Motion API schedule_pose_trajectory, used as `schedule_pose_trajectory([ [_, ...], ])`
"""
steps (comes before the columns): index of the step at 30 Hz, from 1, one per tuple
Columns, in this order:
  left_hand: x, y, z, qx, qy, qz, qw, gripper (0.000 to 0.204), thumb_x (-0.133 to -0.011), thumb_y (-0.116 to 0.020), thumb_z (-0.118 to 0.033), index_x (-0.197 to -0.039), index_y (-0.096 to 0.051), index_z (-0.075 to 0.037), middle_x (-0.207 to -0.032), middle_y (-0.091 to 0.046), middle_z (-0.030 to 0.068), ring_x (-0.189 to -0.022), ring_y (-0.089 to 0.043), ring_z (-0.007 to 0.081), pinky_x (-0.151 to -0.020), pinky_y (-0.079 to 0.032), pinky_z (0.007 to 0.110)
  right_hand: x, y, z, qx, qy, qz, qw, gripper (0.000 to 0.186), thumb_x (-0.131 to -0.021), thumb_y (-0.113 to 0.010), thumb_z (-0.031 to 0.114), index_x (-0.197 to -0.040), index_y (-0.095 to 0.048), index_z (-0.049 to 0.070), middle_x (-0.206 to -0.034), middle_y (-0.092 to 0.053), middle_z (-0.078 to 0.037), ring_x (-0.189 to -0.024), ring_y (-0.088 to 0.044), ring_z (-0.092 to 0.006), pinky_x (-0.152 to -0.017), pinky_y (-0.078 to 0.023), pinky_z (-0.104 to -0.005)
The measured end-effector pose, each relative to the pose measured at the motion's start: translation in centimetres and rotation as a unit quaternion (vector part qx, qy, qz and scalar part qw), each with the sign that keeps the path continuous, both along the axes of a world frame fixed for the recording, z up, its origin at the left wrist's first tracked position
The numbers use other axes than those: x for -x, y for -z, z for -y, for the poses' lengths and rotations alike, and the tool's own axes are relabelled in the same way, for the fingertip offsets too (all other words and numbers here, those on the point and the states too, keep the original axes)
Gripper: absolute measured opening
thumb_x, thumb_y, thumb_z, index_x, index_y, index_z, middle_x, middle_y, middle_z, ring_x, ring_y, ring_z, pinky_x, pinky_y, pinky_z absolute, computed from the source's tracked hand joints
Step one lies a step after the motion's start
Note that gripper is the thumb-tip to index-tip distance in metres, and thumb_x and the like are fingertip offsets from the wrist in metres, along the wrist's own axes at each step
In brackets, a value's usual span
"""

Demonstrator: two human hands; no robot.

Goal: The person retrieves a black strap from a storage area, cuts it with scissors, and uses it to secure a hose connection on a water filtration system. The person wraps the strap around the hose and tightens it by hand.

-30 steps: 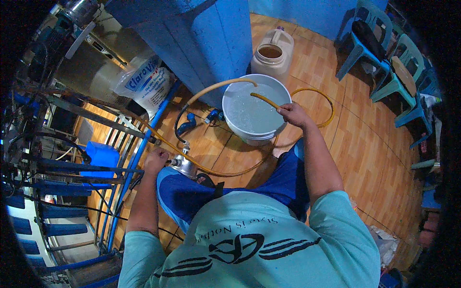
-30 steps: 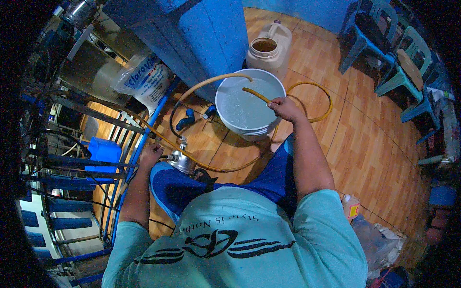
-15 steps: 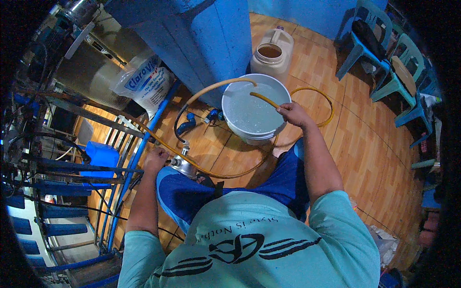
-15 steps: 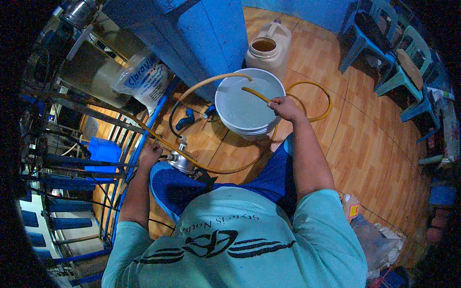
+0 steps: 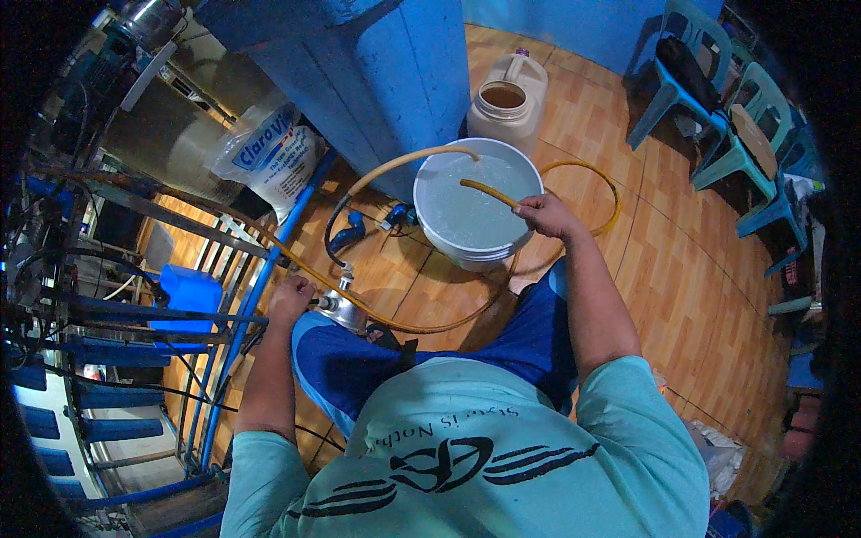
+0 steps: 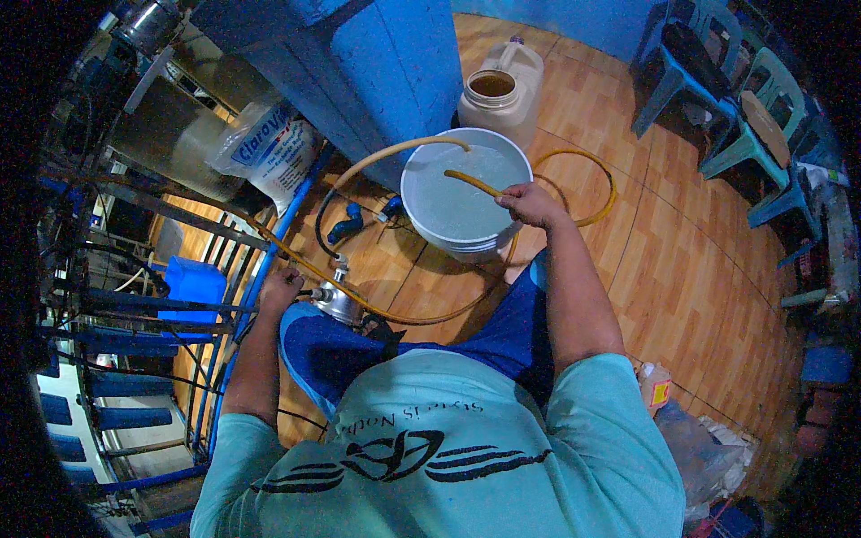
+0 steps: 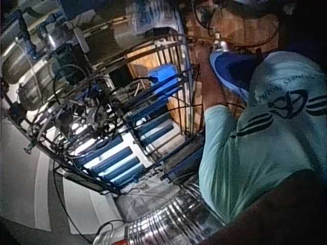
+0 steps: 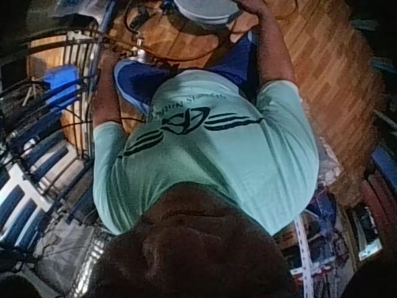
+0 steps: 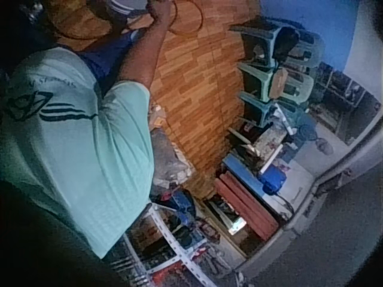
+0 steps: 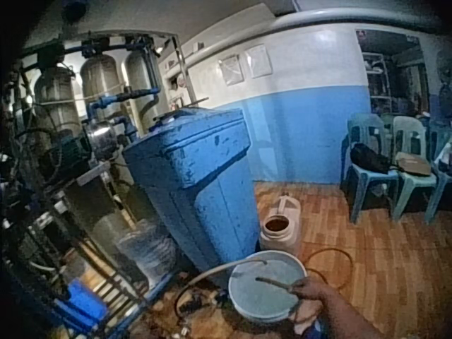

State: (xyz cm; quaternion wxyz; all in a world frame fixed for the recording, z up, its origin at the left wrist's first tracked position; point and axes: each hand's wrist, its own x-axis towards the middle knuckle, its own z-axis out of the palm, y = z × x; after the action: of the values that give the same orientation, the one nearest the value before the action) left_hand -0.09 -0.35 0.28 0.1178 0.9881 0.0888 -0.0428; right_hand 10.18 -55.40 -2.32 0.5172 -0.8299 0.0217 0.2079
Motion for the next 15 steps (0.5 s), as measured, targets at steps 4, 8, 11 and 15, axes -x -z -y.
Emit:
schedule_pose_trajectory([
  [4,0.0,-0.1,0.0,0.002,0.003,0.004,1.000,0.033,-0.080,-0.066,-0.037,-0.096,-0.069,-0.008,-0.091,-0.067,0.0164,-0.087,-0.065,0.0344,-0.078,-0.050,0.044,0.0,0.0,-0.1,-0.001,-0.006,-0.003,1.000,0.028,-0.086,-0.066,0.032,-0.086,-0.069,0.005,-0.060,-0.055,0.000,-0.055,-0.050,-0.0109,-0.053,-0.041,-0.0288],
  [8,-0.2,0.5,-0.6,-0.002,0.016,0.005,1.000,0.033,-0.080,-0.066,-0.037,-0.096,-0.069,-0.009,-0.091,-0.068,0.0159,-0.087,-0.065,0.0336,-0.077,-0.050,0.044,-0.2,0.4,0.1,-0.002,-0.008,-0.002,1.000,0.028,-0.086,-0.066,0.033,-0.087,-0.069,0.005,-0.061,-0.055,0.000,-0.055,-0.050,-0.0108,-0.053,-0.041,-0.0287],
  [11,-0.1,0.8,-0.9,-0.005,0.017,0.007,1.000,0.032,-0.080,-0.066,-0.038,-0.095,-0.069,-0.010,-0.091,-0.068,0.0154,-0.086,-0.065,0.0334,-0.076,-0.050,0.044,-0.1,0.0,-0.1,0.007,-0.012,0.000,1.000,0.027,-0.086,-0.066,0.032,-0.089,-0.069,0.005,-0.061,-0.055,0.000,-0.056,-0.050,-0.0109,-0.053,-0.041,-0.0283],
  [15,-0.1,0.4,-0.3,0.001,0.006,-0.001,1.000,0.032,-0.080,-0.066,-0.038,-0.094,-0.069,-0.009,-0.091,-0.068,0.0150,-0.086,-0.065,0.0338,-0.077,-0.050,0.044,0.1,-0.3,-0.1,-0.004,0.004,-0.013,1.000,0.027,-0.086,-0.067,0.030,-0.091,-0.070,0.004,-0.061,-0.055,0.001,-0.055,-0.049,-0.0108,-0.052,-0.041,-0.0278],
])
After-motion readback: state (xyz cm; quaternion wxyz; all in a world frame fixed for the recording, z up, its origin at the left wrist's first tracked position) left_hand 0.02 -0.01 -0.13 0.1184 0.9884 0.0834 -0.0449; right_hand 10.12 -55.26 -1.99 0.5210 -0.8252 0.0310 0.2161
